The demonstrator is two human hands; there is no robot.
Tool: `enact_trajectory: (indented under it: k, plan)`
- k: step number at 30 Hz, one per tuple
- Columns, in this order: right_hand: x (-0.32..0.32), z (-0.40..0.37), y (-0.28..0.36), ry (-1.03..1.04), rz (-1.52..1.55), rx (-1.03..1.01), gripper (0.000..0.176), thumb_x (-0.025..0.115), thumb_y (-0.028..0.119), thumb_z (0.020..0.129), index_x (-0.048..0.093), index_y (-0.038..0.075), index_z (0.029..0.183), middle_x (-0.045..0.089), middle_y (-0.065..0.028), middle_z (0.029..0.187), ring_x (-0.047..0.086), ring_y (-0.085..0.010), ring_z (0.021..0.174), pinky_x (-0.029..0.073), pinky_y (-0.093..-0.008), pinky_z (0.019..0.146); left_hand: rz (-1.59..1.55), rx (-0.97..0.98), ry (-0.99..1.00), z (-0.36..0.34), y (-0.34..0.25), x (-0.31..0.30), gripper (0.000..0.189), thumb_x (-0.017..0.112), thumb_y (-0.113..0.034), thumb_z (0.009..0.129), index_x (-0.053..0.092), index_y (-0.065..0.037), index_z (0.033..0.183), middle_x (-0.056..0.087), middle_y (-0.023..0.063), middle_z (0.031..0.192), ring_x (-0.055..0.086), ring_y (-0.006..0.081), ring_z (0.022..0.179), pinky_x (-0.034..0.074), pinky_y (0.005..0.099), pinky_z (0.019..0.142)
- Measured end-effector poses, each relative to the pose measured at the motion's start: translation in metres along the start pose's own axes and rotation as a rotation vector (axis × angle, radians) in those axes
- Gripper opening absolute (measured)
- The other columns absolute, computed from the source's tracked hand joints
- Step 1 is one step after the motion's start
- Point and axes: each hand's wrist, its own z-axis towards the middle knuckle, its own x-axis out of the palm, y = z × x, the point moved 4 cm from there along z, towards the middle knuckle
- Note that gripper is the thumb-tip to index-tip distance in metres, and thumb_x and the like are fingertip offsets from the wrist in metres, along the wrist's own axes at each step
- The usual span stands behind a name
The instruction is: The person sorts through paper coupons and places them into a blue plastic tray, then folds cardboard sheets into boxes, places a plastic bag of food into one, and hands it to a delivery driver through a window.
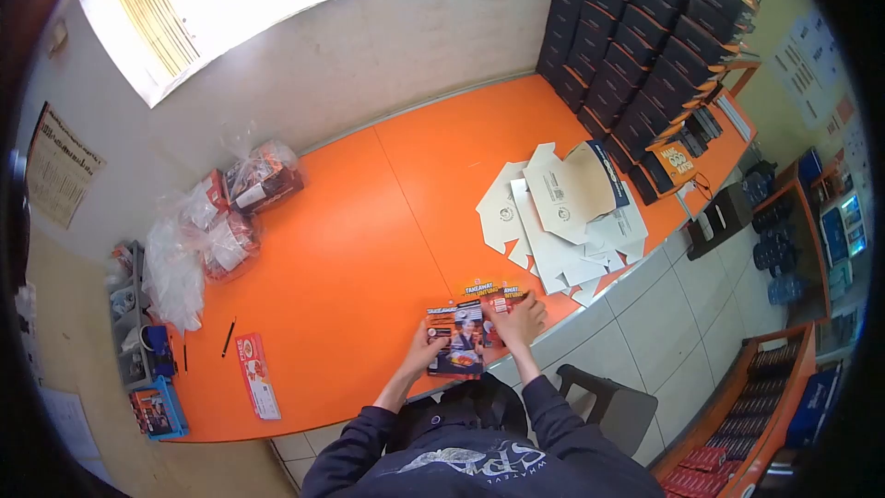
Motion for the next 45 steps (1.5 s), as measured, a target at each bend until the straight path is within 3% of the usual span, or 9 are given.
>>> enact_trajectory:
  k: [3,4,7,13,22,33,36,41,45]
  plan:
    - [0.034,0.008,-0.005,0.083,-0.096,0.004,0.074,0.071,0.034,0.065,0.035,0.004,0.122,0.042,-0.0188,0.113,0.040,-0.0335,0.107,0.033,-0.0446,0.087,0.039,-0.012,0.051,0.014,0.019,0.007,0.045,0.054,0.001,0.078,0.035,-0.003,0.119,0.055,0.0093,0.103,0.057,0.0148,0.089,0.049,0.0296,0.076]
    - [0.025,0.004,0.003,0.061,-0.059,0.029,0.065,0.069,0.027,0.066,0.038,0.005,0.119,0.043,-0.0184,0.112,0.040,-0.0329,0.106,0.032,-0.0426,0.088,0.002,0.049,0.062,0.015,0.017,0.008,0.044,0.053,0.000,0.079,0.035,-0.003,0.118,0.054,0.0086,0.103,0.056,0.0147,0.090,0.048,0.0290,0.076]
    - [0.042,0.009,0.000,0.120,0.025,0.055,0.058,0.069,0.023,0.066,0.042,0.005,0.114,0.045,-0.0180,0.110,0.040,-0.0327,0.107,0.032,-0.0429,0.089,0.026,-0.022,0.039,0.012,0.017,0.004,0.043,0.053,0.001,0.079,0.035,-0.003,0.118,0.053,0.0081,0.103,0.055,0.0142,0.092,0.048,0.0290,0.078]
    - [0.031,0.007,0.016,0.177,-0.001,0.098,0.045,0.064,0.024,0.071,0.047,0.007,0.108,0.048,-0.0171,0.109,0.042,-0.0321,0.108,0.033,-0.0437,0.089,0.045,-0.003,0.015,0.011,0.010,0.004,0.037,0.053,0.000,0.080,0.036,-0.003,0.113,0.054,0.0074,0.102,0.055,0.0135,0.090,0.048,0.0286,0.077]
    - [0.026,0.010,0.030,0.268,0.043,0.199,0.049,0.065,0.031,0.070,0.049,0.008,0.110,0.047,-0.0174,0.113,0.041,-0.0322,0.111,0.033,-0.0440,0.090,0.054,0.021,-0.035,0.007,0.012,0.000,0.034,0.053,-0.001,0.080,0.038,-0.003,0.111,0.054,0.0073,0.102,0.055,0.0133,0.090,0.047,0.0283,0.077]
    - [0.035,0.004,0.035,0.130,-0.018,0.130,0.034,0.062,0.023,0.074,0.055,0.010,0.104,0.050,-0.0143,0.109,0.047,-0.0311,0.106,0.038,-0.0451,0.085,-0.016,0.017,-0.026,0.015,0.024,-0.001,0.038,0.052,-0.001,0.079,0.035,-0.003,0.113,0.052,0.0086,0.102,0.054,0.0140,0.093,0.046,0.0284,0.079]
    - [0.042,0.008,0.029,0.116,-0.012,0.085,0.037,0.063,0.022,0.072,0.054,0.006,0.104,0.053,-0.0153,0.104,0.049,-0.0313,0.103,0.038,-0.0450,0.084,-0.019,0.021,-0.024,0.016,0.023,-0.002,0.039,0.053,-0.001,0.078,0.035,-0.002,0.113,0.052,0.0085,0.101,0.054,0.0142,0.091,0.046,0.0288,0.079]
    - [0.042,0.005,0.037,0.273,0.022,-0.001,0.039,0.062,0.021,0.072,0.052,0.003,0.106,0.055,-0.0155,0.101,0.049,-0.0316,0.103,0.040,-0.0448,0.081,-0.005,0.000,-0.053,0.017,0.024,-0.003,0.040,0.054,-0.001,0.077,0.036,-0.001,0.112,0.053,0.0078,0.099,0.054,0.0144,0.089,0.046,0.0293,0.078]
    - [0.035,0.002,0.036,0.158,0.008,-0.078,0.054,0.065,0.025,0.070,0.044,0.002,0.115,0.050,-0.0157,0.105,0.048,-0.0315,0.103,0.041,-0.0453,0.080,0.042,-0.015,-0.076,0.017,0.026,-0.007,0.041,0.056,-0.001,0.075,0.038,-0.002,0.112,0.054,0.0082,0.101,0.056,0.0141,0.087,0.047,0.0288,0.076]
